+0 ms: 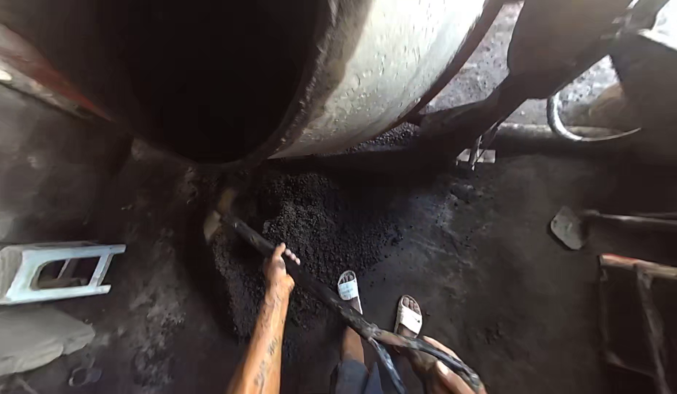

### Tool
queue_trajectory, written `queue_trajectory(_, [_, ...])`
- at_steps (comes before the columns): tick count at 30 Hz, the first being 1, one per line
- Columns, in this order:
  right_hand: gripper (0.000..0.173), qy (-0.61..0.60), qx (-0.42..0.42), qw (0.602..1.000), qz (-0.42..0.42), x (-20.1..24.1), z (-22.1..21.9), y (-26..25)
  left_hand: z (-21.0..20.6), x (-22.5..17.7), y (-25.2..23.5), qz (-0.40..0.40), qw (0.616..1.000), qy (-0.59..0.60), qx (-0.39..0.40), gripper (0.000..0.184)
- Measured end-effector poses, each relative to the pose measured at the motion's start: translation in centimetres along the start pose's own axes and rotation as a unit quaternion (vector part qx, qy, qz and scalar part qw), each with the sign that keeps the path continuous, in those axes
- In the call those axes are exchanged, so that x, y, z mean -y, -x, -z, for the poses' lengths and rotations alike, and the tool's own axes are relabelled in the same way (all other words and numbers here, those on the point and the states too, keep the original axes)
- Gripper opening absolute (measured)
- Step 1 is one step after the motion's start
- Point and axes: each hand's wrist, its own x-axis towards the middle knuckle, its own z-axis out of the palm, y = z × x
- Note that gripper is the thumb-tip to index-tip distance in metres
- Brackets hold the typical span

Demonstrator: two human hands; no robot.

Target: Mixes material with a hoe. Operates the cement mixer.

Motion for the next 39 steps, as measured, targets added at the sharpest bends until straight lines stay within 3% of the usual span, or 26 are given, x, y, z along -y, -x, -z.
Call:
queue_trajectory(4, [0.035, -0.111, -0.027, 0.992, 0.055, -7.4, -6.3, -8.7, -6.3, -5.2, -10.2, -0.054, 0.992, -0.112, 0.014, 0.013])
queue_trajectory(6, [0.04, -0.156, -0.074, 0.983, 0.059, -10.0, -9.3, -13.6, -7.9, -6.5, -15.3, -0.068, 0.977, -0.202, -0.001, 0.03])
queue_trajectory(8, [0.043, -0.185, -0.112, 0.975, 0.044, -11.5, -11.9, -16.6, -9.0, -6.3, -19.3, -0.075, 0.939, -0.336, -0.025, 0.051])
queue_trajectory(9, [0.04, -0.202, -0.136, 0.969, 0.034, -11.8, -12.9, -17.1, -9.5, -5.7, -20.7, -0.077, 0.914, -0.396, -0.036, 0.055])
queue_trajectory(11, [0.013, -0.257, -0.193, 0.947, 0.001, -12.2, -12.6, -16.7, -10.4, -3.0, -22.3, -0.084, 0.877, -0.471, -0.035, 0.053])
queue_trajectory(13, [0.015, -0.259, -0.222, 0.94, 0.004, -12.4, -10.3, -14.8, -10.2, 0.3, -21.6, -0.071, 0.876, -0.476, -0.019, 0.05])
queue_trajectory(16, [0.008, -0.196, -0.202, 0.959, 0.036, -10.7, -7.6, -11.7, -9.9, 1.9, -18.4, -0.037, 0.897, -0.441, 0.004, 0.048])
queue_trajectory(18, [0.029, -0.145, -0.176, 0.971, 0.069, -9.4, -6.5, -10.0, -9.7, 2.1, -16.2, -0.025, 0.911, -0.412, 0.011, 0.048])
queue_trajectory(20, [0.039, -0.121, -0.158, 0.977, 0.082, -8.9, -5.8, -9.0, -9.1, 2.1, -14.7, -0.024, 0.923, -0.385, -0.008, 0.047])
queue_trajectory(25, [0.043, -0.138, -0.184, 0.97, 0.074, -7.0, -8.6, -12.9, -11.5, -0.5, -16.8, -0.047, 0.924, -0.379, 0.008, 0.043])
queue_trajectory(29, [0.028, -0.192, -0.237, 0.95, 0.065, -2.7, -10.0, -13.3, -16.4, 0.2, -17.2, -0.045, 0.901, -0.431, 0.026, 0.048])
queue_trajectory(39, [0.023, -0.168, -0.27, 0.937, 0.147, 0.0, -1.9, -0.6, -21.7, 10.1, -3.8, -0.016, 0.902, -0.415, 0.12, 0.041])
